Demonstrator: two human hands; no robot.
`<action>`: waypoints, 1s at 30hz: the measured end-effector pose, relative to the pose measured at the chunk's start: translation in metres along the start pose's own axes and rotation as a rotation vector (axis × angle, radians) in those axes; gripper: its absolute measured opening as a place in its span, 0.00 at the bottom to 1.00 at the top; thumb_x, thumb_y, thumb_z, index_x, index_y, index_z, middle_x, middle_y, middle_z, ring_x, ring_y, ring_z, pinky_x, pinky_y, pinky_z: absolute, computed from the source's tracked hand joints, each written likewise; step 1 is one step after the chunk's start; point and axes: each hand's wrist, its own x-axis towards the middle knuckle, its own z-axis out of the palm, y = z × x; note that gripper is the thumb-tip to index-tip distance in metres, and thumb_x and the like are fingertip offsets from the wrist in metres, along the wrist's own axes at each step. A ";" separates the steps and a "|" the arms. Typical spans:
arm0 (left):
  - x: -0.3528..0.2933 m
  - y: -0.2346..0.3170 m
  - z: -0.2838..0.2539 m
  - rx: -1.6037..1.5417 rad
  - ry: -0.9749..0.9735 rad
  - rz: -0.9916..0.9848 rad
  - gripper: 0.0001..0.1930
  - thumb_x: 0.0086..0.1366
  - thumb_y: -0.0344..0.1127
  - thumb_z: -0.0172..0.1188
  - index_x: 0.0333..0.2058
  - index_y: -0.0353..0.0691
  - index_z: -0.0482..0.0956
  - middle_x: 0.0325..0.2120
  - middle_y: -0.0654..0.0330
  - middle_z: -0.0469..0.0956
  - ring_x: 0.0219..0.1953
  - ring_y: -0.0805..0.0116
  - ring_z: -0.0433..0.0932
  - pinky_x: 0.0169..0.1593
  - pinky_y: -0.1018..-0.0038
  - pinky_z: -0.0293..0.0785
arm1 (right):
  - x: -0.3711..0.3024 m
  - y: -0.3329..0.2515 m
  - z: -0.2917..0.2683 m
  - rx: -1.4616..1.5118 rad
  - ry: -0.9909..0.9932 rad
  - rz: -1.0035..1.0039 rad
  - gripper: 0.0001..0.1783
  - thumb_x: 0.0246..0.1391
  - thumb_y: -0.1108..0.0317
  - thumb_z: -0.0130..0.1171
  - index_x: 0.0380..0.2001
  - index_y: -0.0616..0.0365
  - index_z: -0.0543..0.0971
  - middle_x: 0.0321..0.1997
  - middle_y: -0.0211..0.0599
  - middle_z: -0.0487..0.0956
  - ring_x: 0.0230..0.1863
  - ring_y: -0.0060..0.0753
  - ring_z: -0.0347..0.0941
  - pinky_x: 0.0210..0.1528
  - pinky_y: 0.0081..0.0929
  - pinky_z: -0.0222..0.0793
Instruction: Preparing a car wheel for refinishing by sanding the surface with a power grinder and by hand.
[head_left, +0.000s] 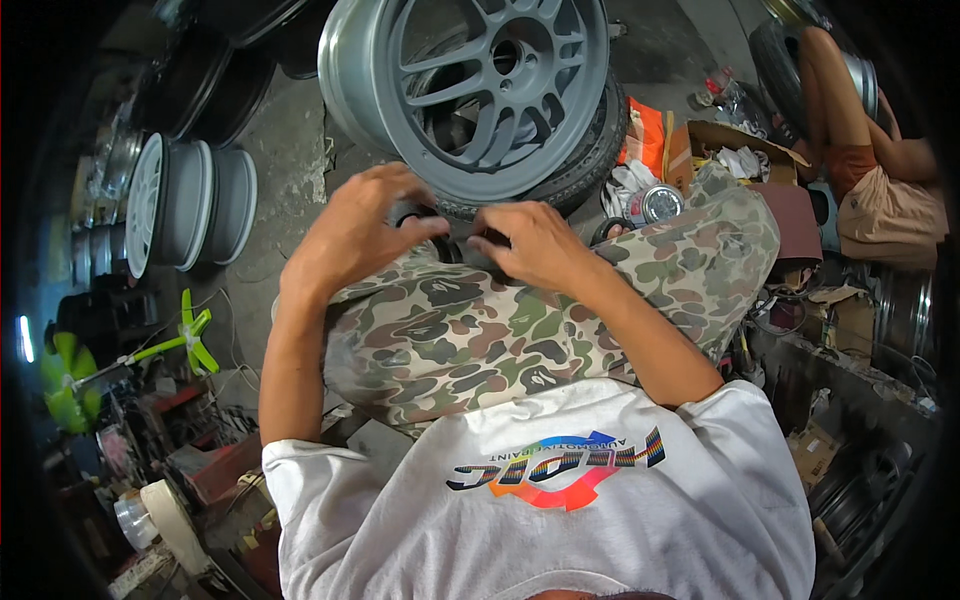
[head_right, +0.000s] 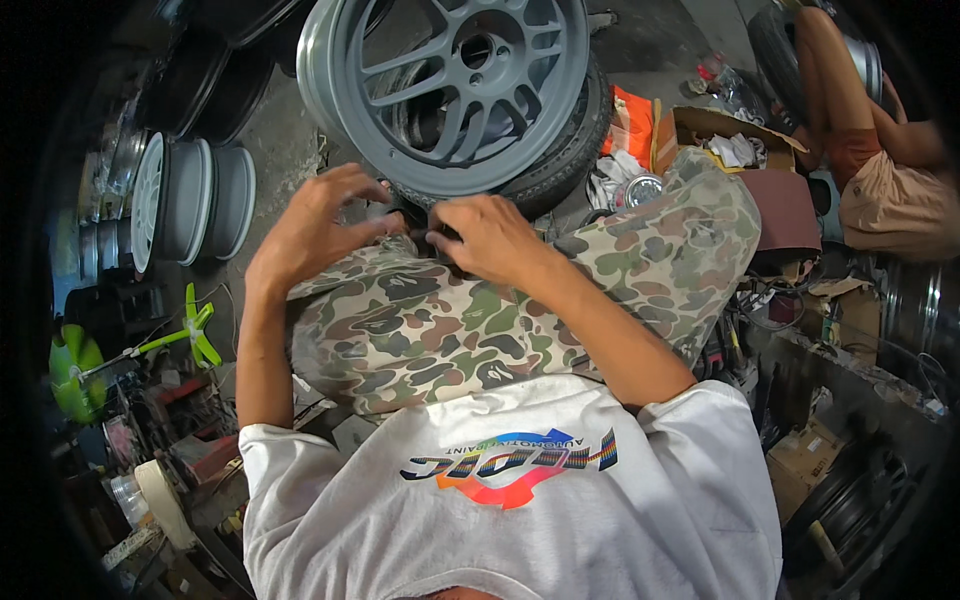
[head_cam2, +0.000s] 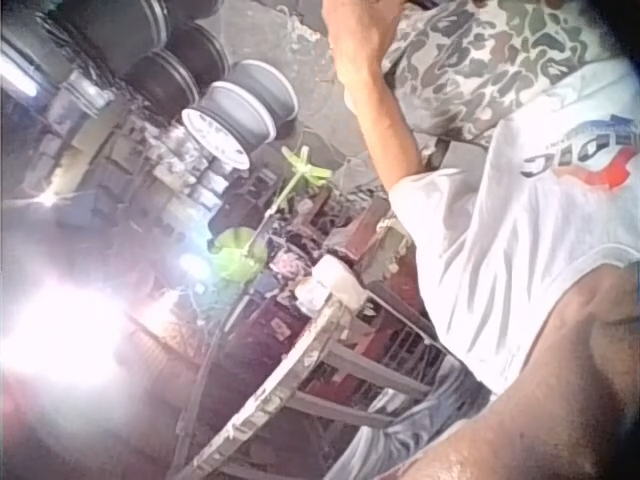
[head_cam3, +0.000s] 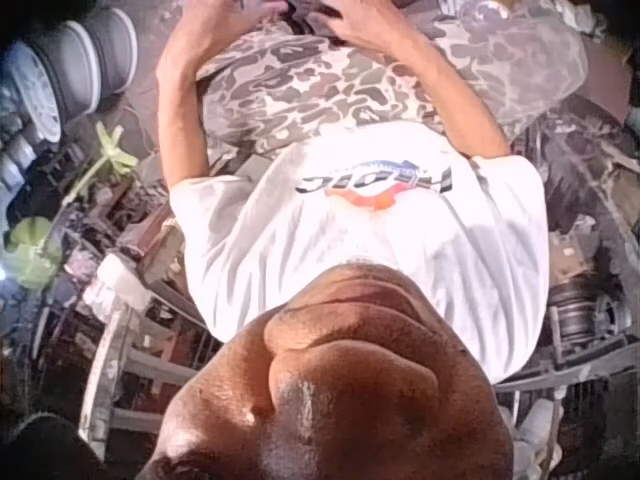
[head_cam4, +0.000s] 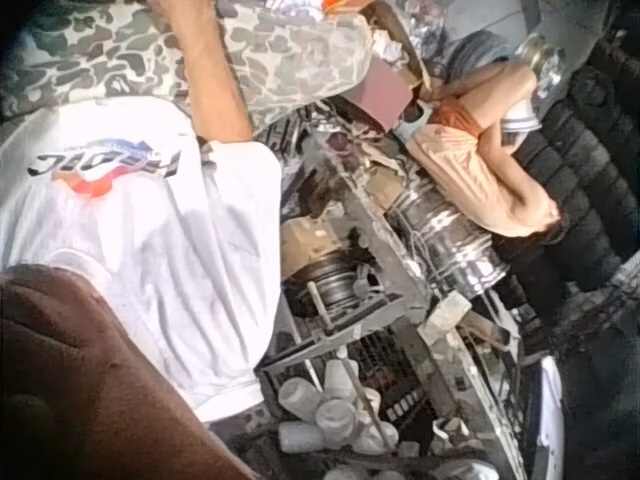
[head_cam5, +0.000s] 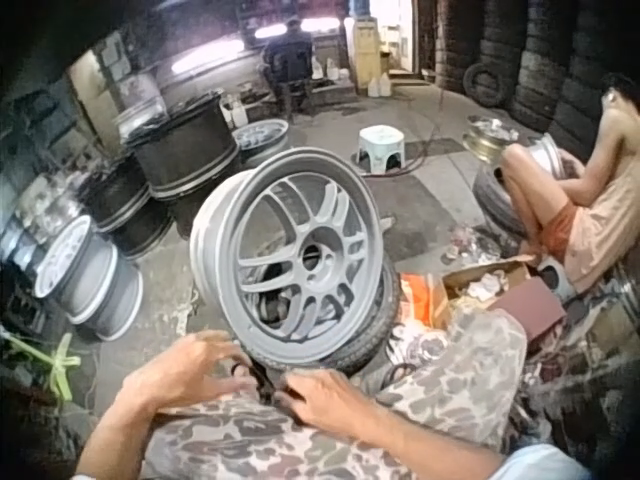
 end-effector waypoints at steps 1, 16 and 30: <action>0.001 0.005 0.004 -0.013 -0.044 0.029 0.15 0.56 0.35 0.74 0.38 0.31 0.84 0.36 0.50 0.83 0.39 0.52 0.82 0.46 0.62 0.76 | -0.004 -0.006 0.000 0.049 -0.022 -0.012 0.12 0.57 0.63 0.67 0.36 0.62 0.82 0.32 0.52 0.83 0.38 0.59 0.80 0.41 0.49 0.73; 0.027 0.058 0.007 -0.369 -0.315 -0.026 0.10 0.58 0.29 0.73 0.37 0.32 0.84 0.32 0.59 0.83 0.38 0.72 0.81 0.49 0.70 0.77 | -0.037 -0.029 -0.058 0.351 0.144 0.076 0.13 0.49 0.66 0.71 0.30 0.67 0.82 0.25 0.50 0.83 0.27 0.45 0.82 0.31 0.34 0.73; 0.013 0.009 -0.024 -0.338 -0.116 -0.437 0.14 0.56 0.21 0.62 0.43 0.32 0.79 0.30 0.67 0.75 0.36 0.77 0.75 0.46 0.78 0.72 | -0.146 0.072 -0.194 0.535 1.032 0.398 0.12 0.66 0.63 0.64 0.43 0.61 0.83 0.35 0.34 0.85 0.33 0.19 0.81 0.37 0.19 0.78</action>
